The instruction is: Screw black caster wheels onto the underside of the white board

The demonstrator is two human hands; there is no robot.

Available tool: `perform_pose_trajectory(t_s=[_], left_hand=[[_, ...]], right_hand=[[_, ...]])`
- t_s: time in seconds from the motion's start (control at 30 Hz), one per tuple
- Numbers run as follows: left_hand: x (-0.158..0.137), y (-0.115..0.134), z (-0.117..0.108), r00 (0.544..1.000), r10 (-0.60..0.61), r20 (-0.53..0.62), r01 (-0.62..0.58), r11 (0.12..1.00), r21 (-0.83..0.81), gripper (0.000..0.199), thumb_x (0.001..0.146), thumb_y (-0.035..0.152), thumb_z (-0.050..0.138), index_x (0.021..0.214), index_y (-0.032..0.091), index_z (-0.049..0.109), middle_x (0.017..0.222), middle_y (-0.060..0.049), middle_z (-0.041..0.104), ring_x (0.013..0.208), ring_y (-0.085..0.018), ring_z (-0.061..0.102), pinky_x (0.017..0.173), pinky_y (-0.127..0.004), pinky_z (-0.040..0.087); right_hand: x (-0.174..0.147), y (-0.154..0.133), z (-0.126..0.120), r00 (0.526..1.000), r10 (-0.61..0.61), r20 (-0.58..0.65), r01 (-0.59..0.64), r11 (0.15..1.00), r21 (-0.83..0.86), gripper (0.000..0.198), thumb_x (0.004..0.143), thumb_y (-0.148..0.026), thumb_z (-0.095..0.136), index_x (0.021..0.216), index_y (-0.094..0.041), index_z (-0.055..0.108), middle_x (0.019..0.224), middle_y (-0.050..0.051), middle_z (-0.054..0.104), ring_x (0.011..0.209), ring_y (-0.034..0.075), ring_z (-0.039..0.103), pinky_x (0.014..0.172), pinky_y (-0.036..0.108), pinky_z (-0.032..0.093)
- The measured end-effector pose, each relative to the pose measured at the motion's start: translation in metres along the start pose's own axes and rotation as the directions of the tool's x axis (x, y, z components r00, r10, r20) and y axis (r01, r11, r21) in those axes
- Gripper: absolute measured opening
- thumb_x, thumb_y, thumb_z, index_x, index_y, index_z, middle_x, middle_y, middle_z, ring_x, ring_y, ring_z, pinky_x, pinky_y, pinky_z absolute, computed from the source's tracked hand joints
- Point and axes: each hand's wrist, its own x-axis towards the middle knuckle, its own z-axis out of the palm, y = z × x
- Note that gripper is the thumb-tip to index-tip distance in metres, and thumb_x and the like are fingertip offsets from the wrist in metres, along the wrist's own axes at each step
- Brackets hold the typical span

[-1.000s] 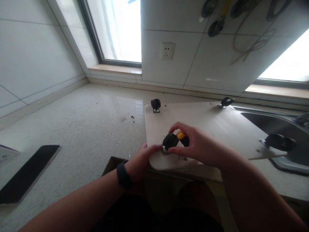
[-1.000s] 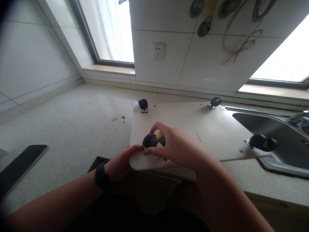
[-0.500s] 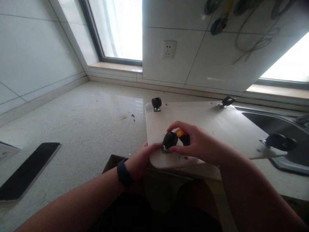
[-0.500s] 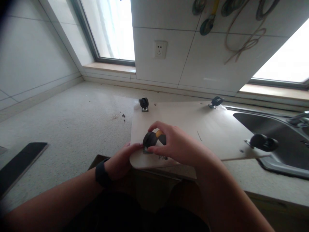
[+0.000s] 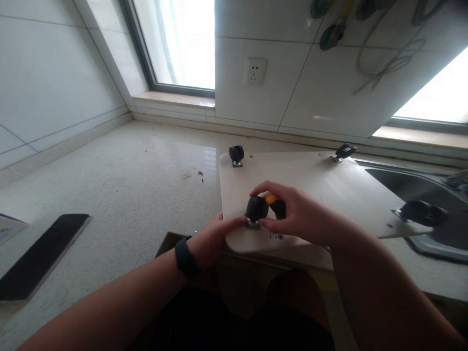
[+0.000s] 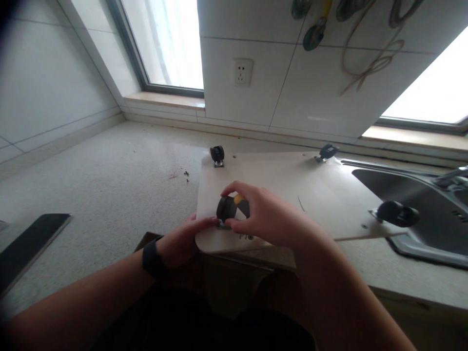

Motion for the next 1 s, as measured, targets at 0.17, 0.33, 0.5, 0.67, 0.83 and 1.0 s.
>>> perform_pose_trajectory(t_s=[0.17,0.33,0.5,0.67,0.83,1.0], left_hand=[[0.000,0.000,-0.002,1.000,-0.002,0.025,0.002,1.000,-0.002,0.051,0.081,0.029,0.083,0.126,0.011,0.068,0.118,-0.015,0.075,0.092,-0.022,0.072,0.085,-0.032,0.052],[0.001,0.000,-0.003,0.999,0.001,0.038,-0.001,1.000,0.011,0.050,0.081,0.030,0.082,0.125,0.012,0.068,0.117,-0.015,0.075,0.093,-0.023,0.072,0.086,-0.033,0.051],[0.002,0.000,-0.004,0.999,0.002,0.040,-0.002,1.000,0.008,0.051,0.080,0.030,0.084,0.125,0.013,0.068,0.118,-0.015,0.075,0.093,-0.023,0.072,0.087,-0.034,0.051],[0.002,0.000,-0.005,0.999,-0.008,0.038,0.007,1.000,0.009,0.051,0.078,0.028,0.085,0.124,0.013,0.068,0.118,-0.014,0.075,0.092,-0.022,0.072,0.085,-0.033,0.051],[0.002,0.000,-0.005,0.998,0.007,0.057,-0.007,1.000,0.006,0.048,0.081,0.027,0.082,0.125,0.014,0.069,0.120,-0.013,0.075,0.093,-0.021,0.072,0.086,-0.032,0.051],[0.001,0.001,-0.005,0.999,-0.017,0.038,0.017,1.000,0.011,0.048,0.082,0.028,0.082,0.126,0.013,0.068,0.120,-0.014,0.075,0.095,-0.022,0.072,0.088,-0.033,0.051]], right_hand=[[0.002,-0.001,0.000,1.000,-0.026,0.004,0.026,1.000,-0.004,0.048,0.080,-0.035,0.076,0.125,-0.034,0.059,0.095,-0.002,0.069,0.079,0.017,0.063,0.068,0.030,0.048],[0.004,-0.002,-0.002,0.999,-0.037,0.027,0.037,0.999,0.013,0.047,0.079,-0.032,0.076,0.124,-0.033,0.060,0.094,-0.002,0.068,0.079,0.017,0.062,0.069,0.031,0.048],[0.009,-0.003,-0.003,0.996,-0.060,0.064,0.057,0.997,0.058,0.046,0.079,-0.028,0.074,0.123,-0.031,0.061,0.090,-0.003,0.069,0.076,0.016,0.061,0.067,0.029,0.048],[0.011,-0.004,-0.004,0.994,-0.070,0.081,0.065,0.996,0.059,0.046,0.079,-0.027,0.075,0.123,-0.030,0.062,0.090,-0.002,0.069,0.075,0.015,0.061,0.066,0.029,0.047],[0.009,-0.004,-0.004,0.996,-0.051,0.077,0.046,0.997,0.063,0.047,0.078,-0.028,0.076,0.123,-0.029,0.062,0.088,-0.003,0.068,0.074,0.015,0.059,0.066,0.029,0.047],[0.010,-0.006,-0.005,0.996,-0.046,0.080,0.042,0.998,0.056,0.046,0.078,-0.028,0.076,0.123,-0.029,0.062,0.087,-0.003,0.068,0.074,0.015,0.059,0.065,0.029,0.047]])
